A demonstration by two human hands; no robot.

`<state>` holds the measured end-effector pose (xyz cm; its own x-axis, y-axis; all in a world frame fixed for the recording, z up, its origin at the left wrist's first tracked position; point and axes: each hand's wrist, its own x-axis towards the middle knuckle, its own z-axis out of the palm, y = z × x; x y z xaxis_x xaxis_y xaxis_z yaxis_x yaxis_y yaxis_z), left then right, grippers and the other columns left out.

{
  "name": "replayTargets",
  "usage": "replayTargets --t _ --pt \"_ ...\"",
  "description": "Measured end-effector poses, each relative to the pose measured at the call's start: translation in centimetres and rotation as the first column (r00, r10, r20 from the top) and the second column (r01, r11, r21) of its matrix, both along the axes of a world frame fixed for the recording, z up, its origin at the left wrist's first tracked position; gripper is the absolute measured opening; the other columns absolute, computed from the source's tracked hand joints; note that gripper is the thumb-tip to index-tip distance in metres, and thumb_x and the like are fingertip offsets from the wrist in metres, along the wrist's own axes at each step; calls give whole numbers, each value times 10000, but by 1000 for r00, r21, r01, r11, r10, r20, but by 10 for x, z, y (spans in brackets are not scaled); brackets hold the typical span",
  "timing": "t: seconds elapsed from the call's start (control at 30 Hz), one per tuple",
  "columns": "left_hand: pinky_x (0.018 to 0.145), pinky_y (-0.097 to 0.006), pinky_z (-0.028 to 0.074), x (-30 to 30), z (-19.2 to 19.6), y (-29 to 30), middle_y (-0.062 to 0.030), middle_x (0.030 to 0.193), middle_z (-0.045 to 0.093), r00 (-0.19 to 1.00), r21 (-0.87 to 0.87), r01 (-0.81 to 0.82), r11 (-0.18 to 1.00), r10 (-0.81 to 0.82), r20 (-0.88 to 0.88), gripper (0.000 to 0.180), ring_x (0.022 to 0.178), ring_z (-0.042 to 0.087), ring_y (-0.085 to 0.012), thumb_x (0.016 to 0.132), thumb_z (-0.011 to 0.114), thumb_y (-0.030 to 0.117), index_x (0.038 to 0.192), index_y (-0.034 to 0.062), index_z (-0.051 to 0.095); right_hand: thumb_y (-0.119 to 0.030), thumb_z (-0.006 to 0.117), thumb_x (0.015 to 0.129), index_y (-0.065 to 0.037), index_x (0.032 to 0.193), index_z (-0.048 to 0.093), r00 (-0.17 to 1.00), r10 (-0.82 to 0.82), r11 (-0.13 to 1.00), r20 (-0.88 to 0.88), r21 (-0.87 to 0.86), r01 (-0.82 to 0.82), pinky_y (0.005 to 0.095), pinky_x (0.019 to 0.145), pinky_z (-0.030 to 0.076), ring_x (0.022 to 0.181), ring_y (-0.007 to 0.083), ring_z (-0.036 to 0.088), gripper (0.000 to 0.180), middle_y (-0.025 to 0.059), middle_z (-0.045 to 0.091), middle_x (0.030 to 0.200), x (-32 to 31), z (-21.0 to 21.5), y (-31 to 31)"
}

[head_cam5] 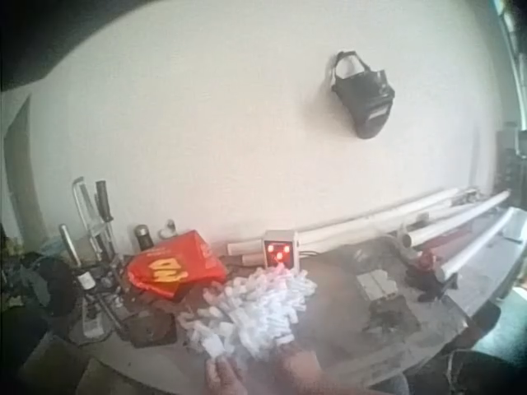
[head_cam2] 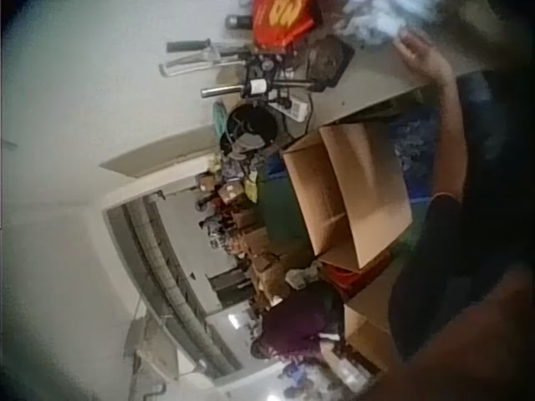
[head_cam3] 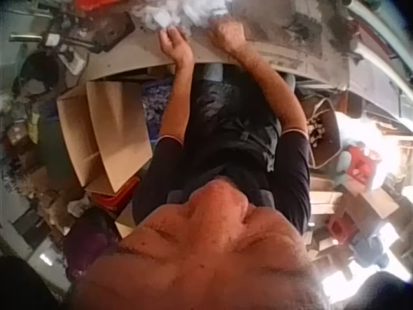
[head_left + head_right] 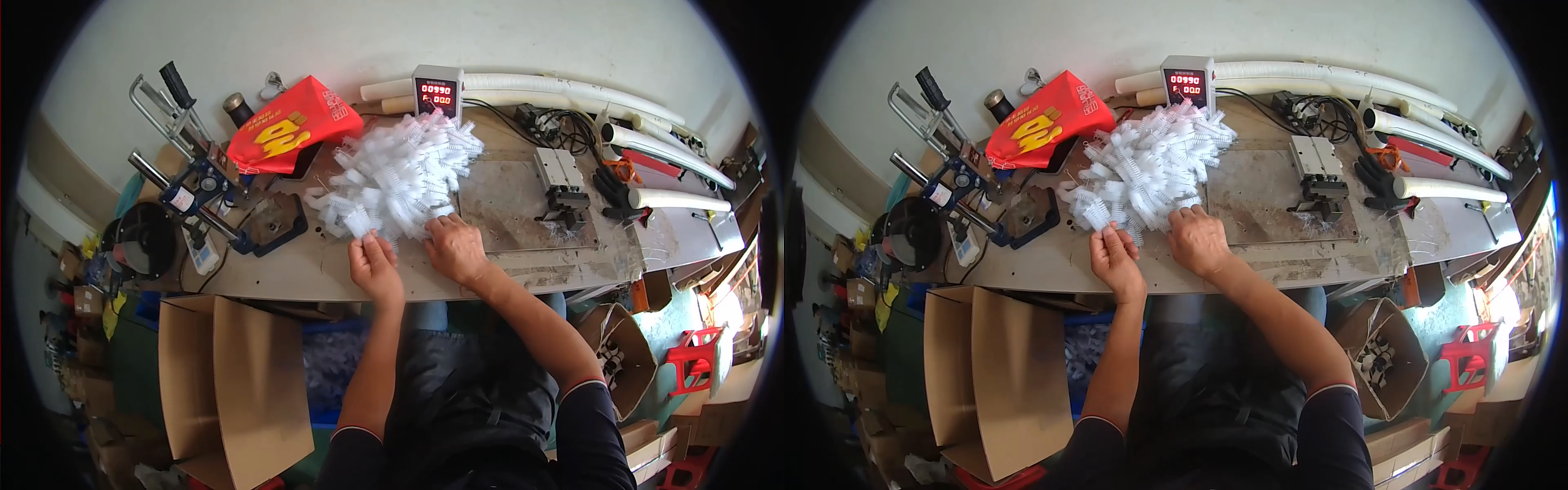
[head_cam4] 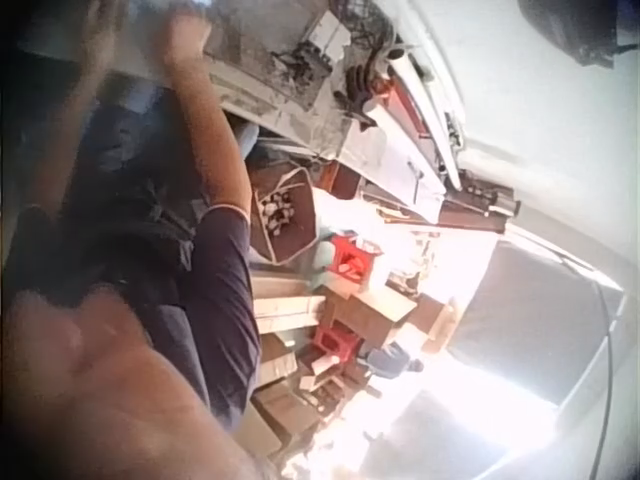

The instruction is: Use a crimping machine to assemble small white plastic brush components.

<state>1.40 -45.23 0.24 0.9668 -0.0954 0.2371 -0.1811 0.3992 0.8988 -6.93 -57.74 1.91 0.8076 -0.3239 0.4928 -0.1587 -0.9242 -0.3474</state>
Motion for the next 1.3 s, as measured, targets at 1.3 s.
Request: replayTargets --t 1.3 --pt "485 -207 377 3 -4 4 16 740 591 983 22 133 991 -129 -128 194 551 474 -43 1094 540 204 1075 35 632 -193 687 829 -55 872 672 967 -61 993 -248 -109 35 459 803 568 964 313 698 146 134 708 926 6 26 6"
